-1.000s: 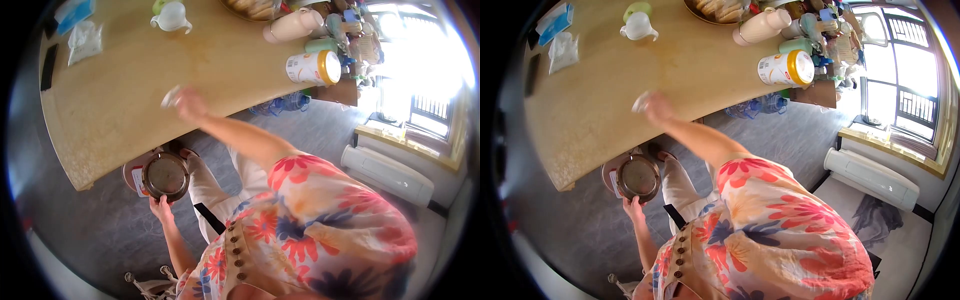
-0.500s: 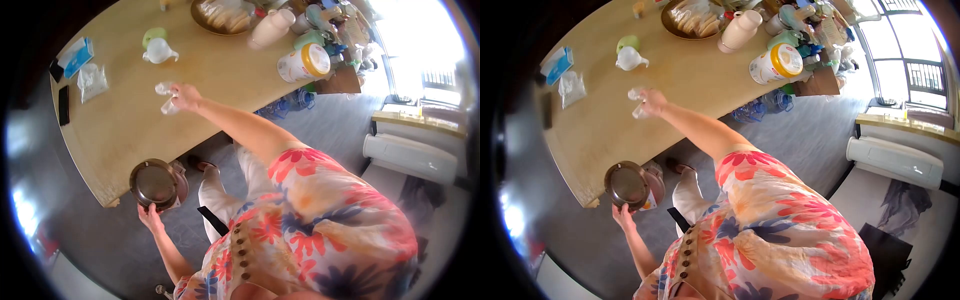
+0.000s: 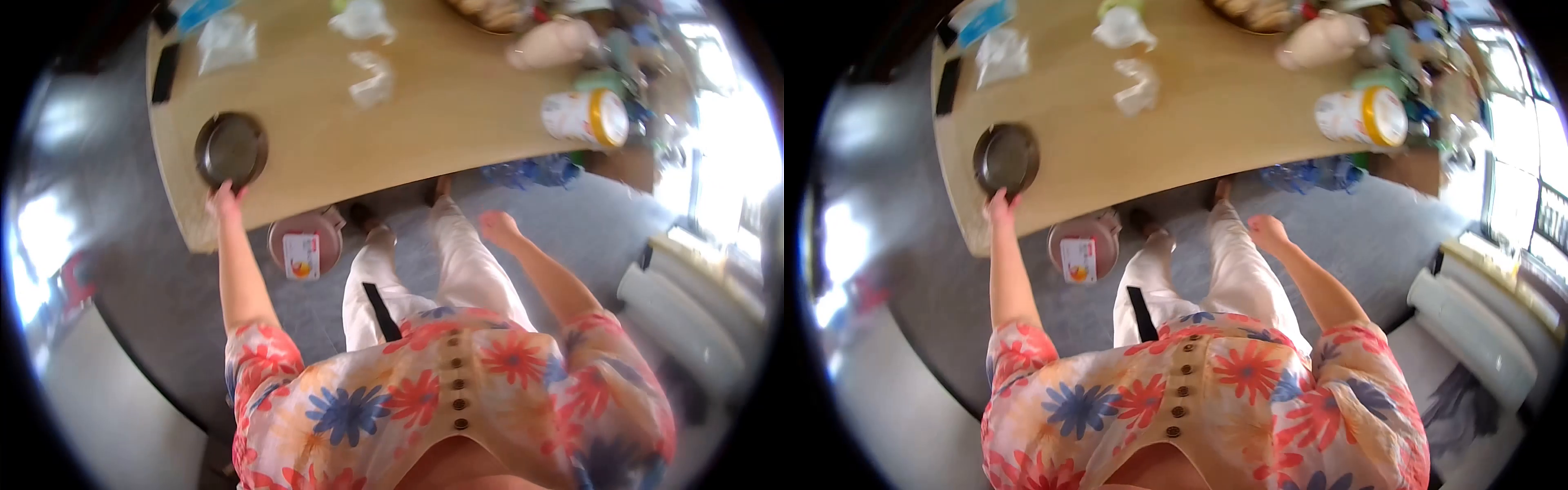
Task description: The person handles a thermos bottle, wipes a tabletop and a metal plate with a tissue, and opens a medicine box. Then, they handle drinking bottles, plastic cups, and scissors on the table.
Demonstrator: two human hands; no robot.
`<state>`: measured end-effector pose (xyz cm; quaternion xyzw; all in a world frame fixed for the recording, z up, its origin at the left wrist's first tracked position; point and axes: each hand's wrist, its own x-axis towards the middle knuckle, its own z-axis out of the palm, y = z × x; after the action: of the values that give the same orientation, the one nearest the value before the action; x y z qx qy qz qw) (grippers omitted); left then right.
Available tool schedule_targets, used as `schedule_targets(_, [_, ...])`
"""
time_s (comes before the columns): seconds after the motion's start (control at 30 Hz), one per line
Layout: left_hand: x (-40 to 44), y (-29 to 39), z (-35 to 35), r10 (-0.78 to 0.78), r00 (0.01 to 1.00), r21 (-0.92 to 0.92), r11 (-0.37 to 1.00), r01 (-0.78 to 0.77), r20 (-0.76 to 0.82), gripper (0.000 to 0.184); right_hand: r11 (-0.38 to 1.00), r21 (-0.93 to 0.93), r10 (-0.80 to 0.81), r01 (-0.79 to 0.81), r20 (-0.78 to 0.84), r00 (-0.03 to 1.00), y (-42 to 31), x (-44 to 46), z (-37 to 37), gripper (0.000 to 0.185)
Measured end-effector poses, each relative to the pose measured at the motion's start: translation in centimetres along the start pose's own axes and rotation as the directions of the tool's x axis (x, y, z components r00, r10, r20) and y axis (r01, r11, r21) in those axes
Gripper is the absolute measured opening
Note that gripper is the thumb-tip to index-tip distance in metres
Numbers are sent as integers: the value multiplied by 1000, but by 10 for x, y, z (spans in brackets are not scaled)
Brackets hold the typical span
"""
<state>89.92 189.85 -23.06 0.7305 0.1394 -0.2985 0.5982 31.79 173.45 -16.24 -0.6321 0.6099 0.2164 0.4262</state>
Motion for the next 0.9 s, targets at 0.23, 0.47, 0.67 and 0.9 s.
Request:
schedule_targets(0.23, [-95, -29, -36, 77, 992, -54, 995, -83, -96, 33, 991, 100, 50, -84, 308, 950, 2, 11, 10, 28])
schedule_targets(0.47, [-136, -165, -116, 10, 993, 951, 289, 112, -120, 67, 985, 111, 73, -132, 422, 904, -24, 24, 4, 29])
schedule_targets(0.67, [-116, -198, -94, -66, 994, 985, 147, 93, -84, 86, 973, -24, 218, -229, 421, 881, 0, 33, 17, 25])
schedule_targets(0.9, [-89, -224, -107, -68, 993, 963, 243, 113, -99, 73, 964, -40, 255, -265, 435, 864, -21, 27, 45, 26])
